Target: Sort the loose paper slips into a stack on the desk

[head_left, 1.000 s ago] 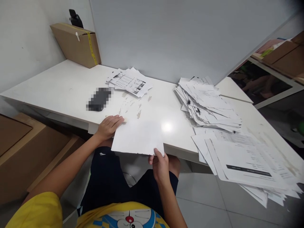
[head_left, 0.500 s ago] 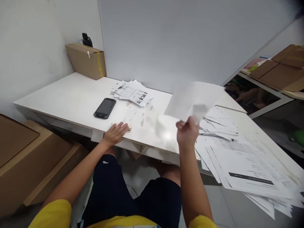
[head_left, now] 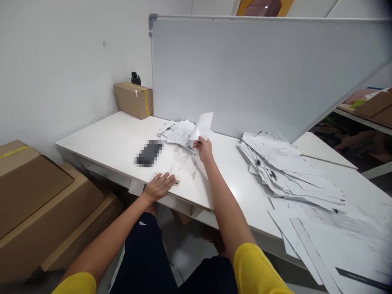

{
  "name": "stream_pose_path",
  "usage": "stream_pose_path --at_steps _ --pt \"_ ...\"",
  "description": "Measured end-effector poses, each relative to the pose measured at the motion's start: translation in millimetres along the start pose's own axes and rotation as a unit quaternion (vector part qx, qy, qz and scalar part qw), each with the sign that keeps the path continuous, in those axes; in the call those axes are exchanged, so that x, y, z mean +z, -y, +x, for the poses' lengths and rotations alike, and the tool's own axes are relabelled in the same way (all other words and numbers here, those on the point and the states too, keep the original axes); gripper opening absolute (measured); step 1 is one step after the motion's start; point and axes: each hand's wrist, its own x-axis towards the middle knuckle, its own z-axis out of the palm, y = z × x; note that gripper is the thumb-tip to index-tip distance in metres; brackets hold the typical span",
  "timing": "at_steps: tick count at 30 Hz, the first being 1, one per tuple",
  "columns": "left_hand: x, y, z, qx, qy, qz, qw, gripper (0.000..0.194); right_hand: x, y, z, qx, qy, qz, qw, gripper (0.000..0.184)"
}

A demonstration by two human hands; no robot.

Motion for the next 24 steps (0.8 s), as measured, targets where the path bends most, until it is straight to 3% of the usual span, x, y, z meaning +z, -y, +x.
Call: stream_pose_path --at_steps 6,10,13,17,21,24 --pt "-3.6 -2 3 0.037 -0.043 0.041 0.998 0.043 -6 6 4 -0.032 0.031 0.033 0.998 0.023" --pt "-3.1 -1 2 0.026 -0.022 0.048 0.998 0.046 -24 6 11 0.007 -0.035 -0.137 0.990 0.025" --pt "-2.7 0 3 0.036 -0.021 0.071 0.997 0.050 -33 -3 15 0.062 -0.045 -0.231 0.970 0.021" --pt "-3.0 1 3 0.039 0.008 0.099 0.994 0.053 -37 -12 11 0.081 -0.065 -0.366 0.925 0.017" --pt "-2.9 0 2 0.010 0.053 0.077 0.996 0.057 -39 -9 2 0.037 -0.122 -0.492 0.861 0.059" --pt "-2.5 -2 4 -0.003 0.061 0.058 0.996 0.059 -42 -6 -4 0.019 -0.138 -0.556 0.820 0.067"
